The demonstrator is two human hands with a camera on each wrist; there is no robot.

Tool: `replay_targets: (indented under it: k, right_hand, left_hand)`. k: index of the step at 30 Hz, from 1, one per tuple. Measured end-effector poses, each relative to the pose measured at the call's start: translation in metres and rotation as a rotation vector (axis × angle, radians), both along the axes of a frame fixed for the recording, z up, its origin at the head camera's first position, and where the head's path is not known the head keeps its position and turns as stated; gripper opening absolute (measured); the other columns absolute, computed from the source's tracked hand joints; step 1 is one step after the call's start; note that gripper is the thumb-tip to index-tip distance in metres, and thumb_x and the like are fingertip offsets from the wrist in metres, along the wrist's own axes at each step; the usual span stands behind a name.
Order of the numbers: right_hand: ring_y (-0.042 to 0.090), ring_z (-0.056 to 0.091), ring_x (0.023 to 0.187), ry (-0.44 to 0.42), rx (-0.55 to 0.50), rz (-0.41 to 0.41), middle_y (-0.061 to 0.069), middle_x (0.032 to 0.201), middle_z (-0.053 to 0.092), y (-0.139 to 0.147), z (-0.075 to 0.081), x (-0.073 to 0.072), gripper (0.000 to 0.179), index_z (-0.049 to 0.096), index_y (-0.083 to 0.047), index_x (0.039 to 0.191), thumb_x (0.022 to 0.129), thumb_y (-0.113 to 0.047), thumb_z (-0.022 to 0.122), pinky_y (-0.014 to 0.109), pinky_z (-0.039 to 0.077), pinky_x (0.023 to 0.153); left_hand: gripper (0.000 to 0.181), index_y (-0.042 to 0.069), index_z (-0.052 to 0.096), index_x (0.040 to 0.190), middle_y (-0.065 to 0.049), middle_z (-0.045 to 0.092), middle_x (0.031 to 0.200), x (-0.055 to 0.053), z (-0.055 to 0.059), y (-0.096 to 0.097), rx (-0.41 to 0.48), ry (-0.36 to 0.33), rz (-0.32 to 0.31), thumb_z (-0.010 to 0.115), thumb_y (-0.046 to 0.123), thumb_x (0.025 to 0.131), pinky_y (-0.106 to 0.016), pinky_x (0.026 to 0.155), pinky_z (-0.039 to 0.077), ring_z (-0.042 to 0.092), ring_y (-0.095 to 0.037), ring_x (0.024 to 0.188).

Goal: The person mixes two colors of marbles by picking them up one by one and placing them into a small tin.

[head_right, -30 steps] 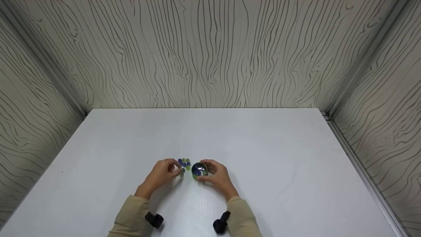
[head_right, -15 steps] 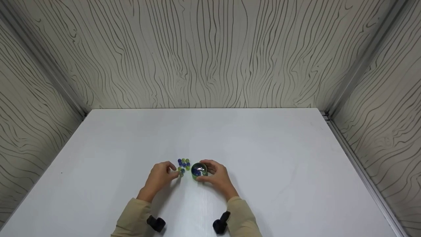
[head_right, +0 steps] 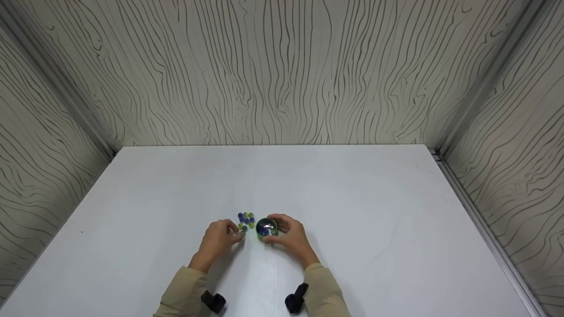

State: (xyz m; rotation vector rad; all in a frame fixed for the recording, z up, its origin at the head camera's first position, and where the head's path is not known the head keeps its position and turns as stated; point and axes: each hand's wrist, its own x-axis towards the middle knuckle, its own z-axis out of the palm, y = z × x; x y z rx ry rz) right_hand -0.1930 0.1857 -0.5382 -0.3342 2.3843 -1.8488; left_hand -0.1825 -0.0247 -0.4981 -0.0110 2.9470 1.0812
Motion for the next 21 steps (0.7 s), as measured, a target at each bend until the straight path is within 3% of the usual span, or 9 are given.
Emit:
replay_targets:
  k: [21]
  right_hand:
    - [0.038,0.053,0.128,-0.001,-0.006,0.001,0.023,0.133,0.058,0.0006,-0.0006,-0.0004,0.064,0.056,0.001,0.129,0.073,-0.016,0.083,0.034,0.045,0.105]
  left_hand:
    - [0.021,0.001,0.068,0.086,-0.012,0.07,0.087,-0.004,-0.0012,0.007,-0.028,-0.038,0.021,0.079,0.014,0.075,-0.036,0.075,0.054,0.065,-0.022,0.079]
